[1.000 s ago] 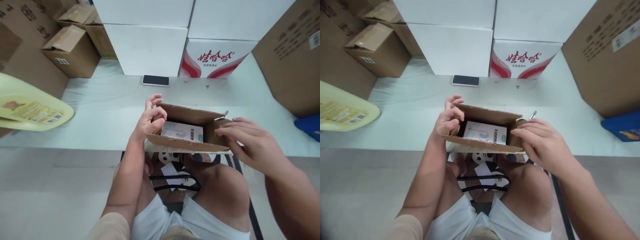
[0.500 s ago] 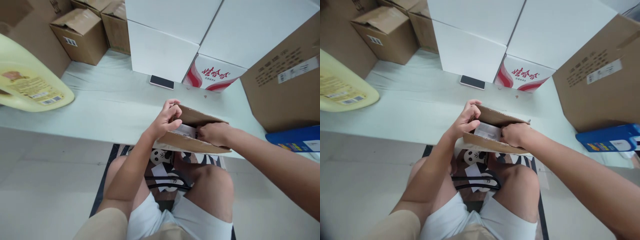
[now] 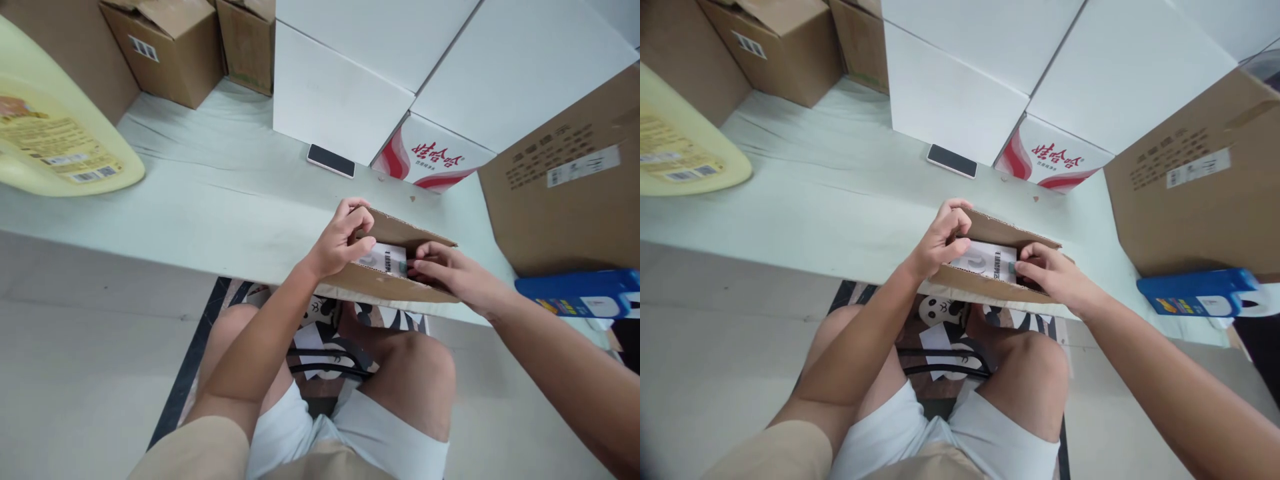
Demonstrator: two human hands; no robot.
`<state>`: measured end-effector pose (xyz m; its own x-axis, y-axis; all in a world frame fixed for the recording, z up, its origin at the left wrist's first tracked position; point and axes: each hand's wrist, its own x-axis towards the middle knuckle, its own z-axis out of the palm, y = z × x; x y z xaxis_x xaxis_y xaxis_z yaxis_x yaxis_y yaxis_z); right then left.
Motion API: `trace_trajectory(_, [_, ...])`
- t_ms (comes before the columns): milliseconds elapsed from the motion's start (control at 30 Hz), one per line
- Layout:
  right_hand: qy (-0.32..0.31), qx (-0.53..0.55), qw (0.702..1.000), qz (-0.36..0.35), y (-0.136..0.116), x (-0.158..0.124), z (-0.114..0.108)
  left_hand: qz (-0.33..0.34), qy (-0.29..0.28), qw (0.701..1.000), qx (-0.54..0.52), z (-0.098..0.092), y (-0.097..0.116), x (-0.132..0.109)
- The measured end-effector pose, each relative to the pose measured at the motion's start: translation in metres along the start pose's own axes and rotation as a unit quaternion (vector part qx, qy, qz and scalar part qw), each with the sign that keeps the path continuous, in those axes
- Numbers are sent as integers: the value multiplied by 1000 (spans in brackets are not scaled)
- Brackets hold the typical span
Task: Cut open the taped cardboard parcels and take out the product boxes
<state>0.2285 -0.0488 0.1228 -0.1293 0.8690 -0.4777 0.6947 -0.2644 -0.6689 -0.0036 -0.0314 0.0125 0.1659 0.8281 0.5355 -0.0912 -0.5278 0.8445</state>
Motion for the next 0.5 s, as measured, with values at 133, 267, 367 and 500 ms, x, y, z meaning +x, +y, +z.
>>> trace_trajectory(133, [2,108,989,-102,-4,-13,-9,9,22,999,35,2,0,0])
trace_trajectory(267, [22,130,988,-77,-12,1,-8,9,33,998,47,4,0,0])
trace_trajectory(367, [75,169,983,10,-16,16,-5,5,28,999,29,5,0,0])
trace_trajectory(500, [13,137,988,71,-18,23,-3,5,32,999,11,6,-1,1])
